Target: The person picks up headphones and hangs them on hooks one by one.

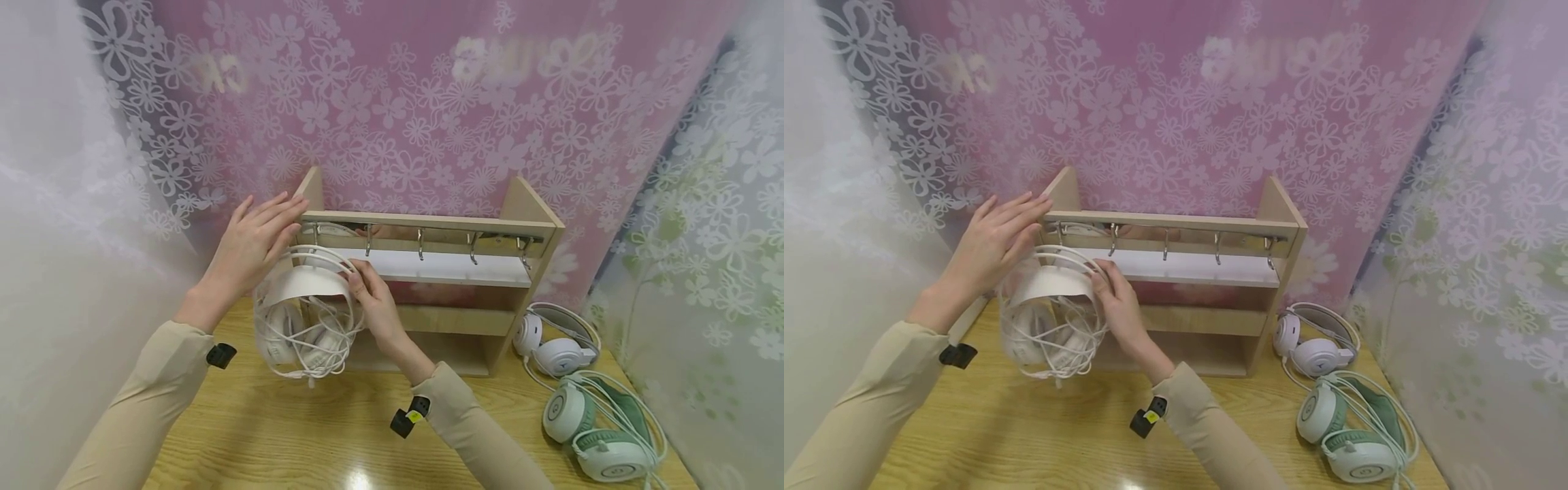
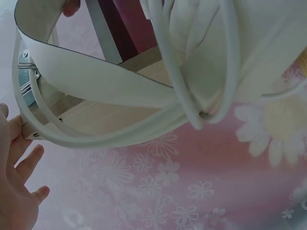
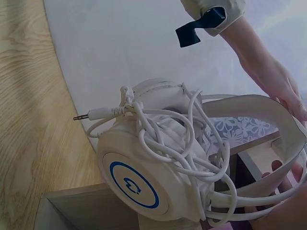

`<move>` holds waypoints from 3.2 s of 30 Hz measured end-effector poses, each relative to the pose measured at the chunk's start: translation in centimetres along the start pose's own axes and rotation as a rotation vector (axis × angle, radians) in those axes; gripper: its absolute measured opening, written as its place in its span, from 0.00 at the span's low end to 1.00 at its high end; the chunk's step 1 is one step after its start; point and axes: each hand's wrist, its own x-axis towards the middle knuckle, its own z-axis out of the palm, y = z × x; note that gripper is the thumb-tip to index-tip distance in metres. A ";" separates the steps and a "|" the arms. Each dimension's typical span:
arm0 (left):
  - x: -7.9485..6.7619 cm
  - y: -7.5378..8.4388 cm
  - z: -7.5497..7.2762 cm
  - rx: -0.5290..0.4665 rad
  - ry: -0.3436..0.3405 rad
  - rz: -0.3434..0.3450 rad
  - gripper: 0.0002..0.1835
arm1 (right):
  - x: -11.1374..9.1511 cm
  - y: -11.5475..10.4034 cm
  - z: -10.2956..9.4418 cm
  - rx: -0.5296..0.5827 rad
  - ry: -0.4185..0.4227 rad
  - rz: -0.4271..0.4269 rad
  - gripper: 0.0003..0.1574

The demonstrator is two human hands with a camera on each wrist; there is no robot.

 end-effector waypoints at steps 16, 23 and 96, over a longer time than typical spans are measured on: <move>0.0 0.1 0.0 0.001 0.000 -0.002 0.23 | -0.3 -0.5 -0.5 -0.031 -0.039 0.007 0.25; 0.0 0.2 0.0 -0.001 -0.001 -0.005 0.23 | -0.4 -0.8 -0.6 -0.031 -0.034 0.005 0.24; 0.0 0.3 0.1 -0.007 0.012 -0.006 0.24 | -2.8 -0.1 -5.4 0.029 0.031 0.013 0.25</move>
